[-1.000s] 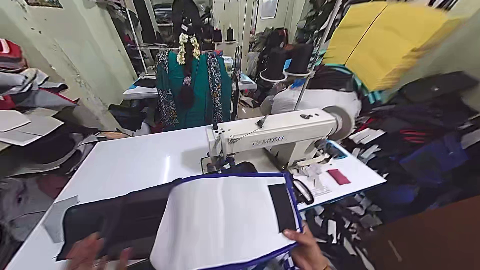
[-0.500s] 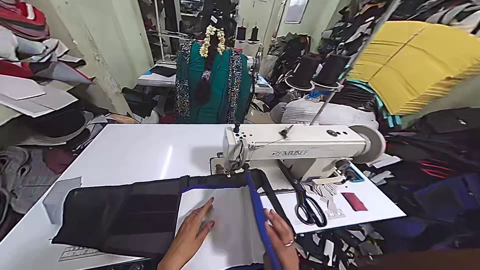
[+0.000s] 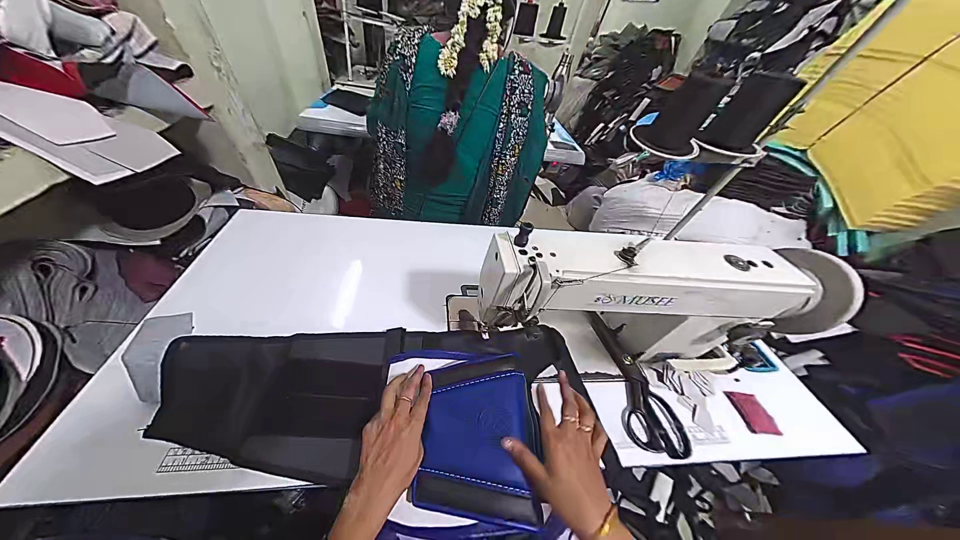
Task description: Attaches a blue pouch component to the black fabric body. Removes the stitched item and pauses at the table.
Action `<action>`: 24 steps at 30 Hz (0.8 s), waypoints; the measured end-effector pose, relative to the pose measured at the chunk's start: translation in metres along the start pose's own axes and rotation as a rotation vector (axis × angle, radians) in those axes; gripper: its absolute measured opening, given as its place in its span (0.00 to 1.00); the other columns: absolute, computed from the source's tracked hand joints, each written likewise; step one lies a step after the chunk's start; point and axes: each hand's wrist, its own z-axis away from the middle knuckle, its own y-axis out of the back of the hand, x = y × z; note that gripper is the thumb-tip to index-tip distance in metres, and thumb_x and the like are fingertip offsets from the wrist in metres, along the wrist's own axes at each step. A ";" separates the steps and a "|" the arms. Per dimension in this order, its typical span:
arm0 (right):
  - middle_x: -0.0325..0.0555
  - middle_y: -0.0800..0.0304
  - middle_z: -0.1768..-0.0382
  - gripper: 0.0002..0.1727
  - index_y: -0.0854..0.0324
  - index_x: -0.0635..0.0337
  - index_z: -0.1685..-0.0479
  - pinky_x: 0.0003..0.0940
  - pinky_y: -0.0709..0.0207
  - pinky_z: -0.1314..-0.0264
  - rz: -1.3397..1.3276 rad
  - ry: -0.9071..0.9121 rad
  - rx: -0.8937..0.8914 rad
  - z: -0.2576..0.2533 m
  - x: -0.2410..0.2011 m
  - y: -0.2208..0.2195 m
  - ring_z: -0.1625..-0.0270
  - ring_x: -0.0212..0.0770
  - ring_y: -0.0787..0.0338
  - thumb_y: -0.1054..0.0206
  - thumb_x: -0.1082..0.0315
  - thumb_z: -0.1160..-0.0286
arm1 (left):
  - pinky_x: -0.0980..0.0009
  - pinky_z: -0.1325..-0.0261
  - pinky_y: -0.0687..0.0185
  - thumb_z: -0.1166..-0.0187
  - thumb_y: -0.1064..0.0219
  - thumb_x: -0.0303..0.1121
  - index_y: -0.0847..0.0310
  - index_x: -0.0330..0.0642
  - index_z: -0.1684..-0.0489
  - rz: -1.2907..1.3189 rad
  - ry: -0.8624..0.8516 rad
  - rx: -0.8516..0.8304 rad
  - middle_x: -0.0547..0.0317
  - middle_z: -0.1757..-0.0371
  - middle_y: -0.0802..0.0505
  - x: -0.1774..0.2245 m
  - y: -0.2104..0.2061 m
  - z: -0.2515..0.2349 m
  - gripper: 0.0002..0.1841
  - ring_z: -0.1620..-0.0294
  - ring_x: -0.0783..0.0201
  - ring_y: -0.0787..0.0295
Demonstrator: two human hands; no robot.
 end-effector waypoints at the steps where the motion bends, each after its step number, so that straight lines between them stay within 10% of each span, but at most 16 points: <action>1: 0.76 0.31 0.19 0.56 0.20 0.69 0.25 0.81 0.39 0.34 -0.035 -0.058 -0.047 -0.003 0.009 0.001 0.22 0.83 0.29 0.45 0.23 0.36 | 0.23 0.34 0.30 0.35 0.35 0.15 0.18 0.42 0.25 0.052 -0.015 -0.009 0.51 0.20 0.17 -0.005 -0.002 0.002 0.31 0.20 0.33 0.24; 3: 0.76 0.24 0.26 0.57 0.20 0.74 0.29 0.73 0.31 0.37 -0.167 -0.099 -0.160 -0.007 0.007 0.000 0.29 0.78 0.22 0.44 0.23 0.36 | 0.12 0.25 0.60 0.28 0.42 0.20 0.19 0.43 0.23 0.150 -0.022 -0.026 0.53 0.19 0.18 -0.014 -0.005 0.002 0.29 0.14 0.28 0.36; 5: 0.73 0.29 0.22 0.61 0.31 0.77 0.21 0.58 0.22 0.33 -0.329 -0.198 -0.263 -0.008 -0.008 0.002 0.28 0.65 0.18 0.38 0.25 0.39 | 0.09 0.29 0.69 0.25 0.44 0.23 0.20 0.47 0.21 0.164 -0.001 -0.059 0.56 0.16 0.21 -0.014 -0.003 0.002 0.29 0.12 0.25 0.42; 8: 0.63 0.26 0.20 0.63 0.52 0.70 0.09 0.41 0.28 0.20 -0.756 -0.393 -0.320 -0.012 -0.011 -0.005 0.22 0.45 0.20 0.21 0.46 0.44 | 0.05 0.34 0.74 0.21 0.46 0.26 0.25 0.54 0.16 0.134 0.019 -0.099 0.60 0.13 0.25 -0.013 0.000 0.002 0.30 0.11 0.21 0.49; 15: 0.44 0.09 0.43 0.51 0.42 0.73 0.15 0.21 0.12 0.45 -1.085 -0.482 -0.060 -0.007 0.054 0.017 0.49 0.24 0.07 0.26 0.73 0.52 | 0.06 0.34 0.78 0.23 0.53 0.70 0.38 0.53 0.08 0.113 0.057 -0.213 0.61 0.08 0.32 -0.015 0.003 -0.002 0.44 0.08 0.23 0.57; 20: 0.44 0.10 0.43 0.46 0.37 0.73 0.18 0.18 0.14 0.46 -1.004 -0.536 0.043 -0.012 0.106 0.044 0.49 0.22 0.08 0.29 0.77 0.50 | 0.07 0.33 0.84 0.16 0.41 0.55 0.46 0.56 0.05 0.060 0.149 -0.482 0.55 0.03 0.46 0.004 0.028 -0.025 0.38 0.08 0.21 0.75; 24: 0.44 0.10 0.42 0.45 0.37 0.72 0.19 0.17 0.14 0.45 -1.017 -0.516 0.008 -0.019 0.110 0.047 0.48 0.21 0.09 0.29 0.80 0.49 | 0.10 0.26 0.73 0.18 0.36 0.43 0.28 0.45 0.15 0.106 -0.229 -0.239 0.43 0.12 0.28 0.022 0.003 -0.063 0.30 0.10 0.25 0.48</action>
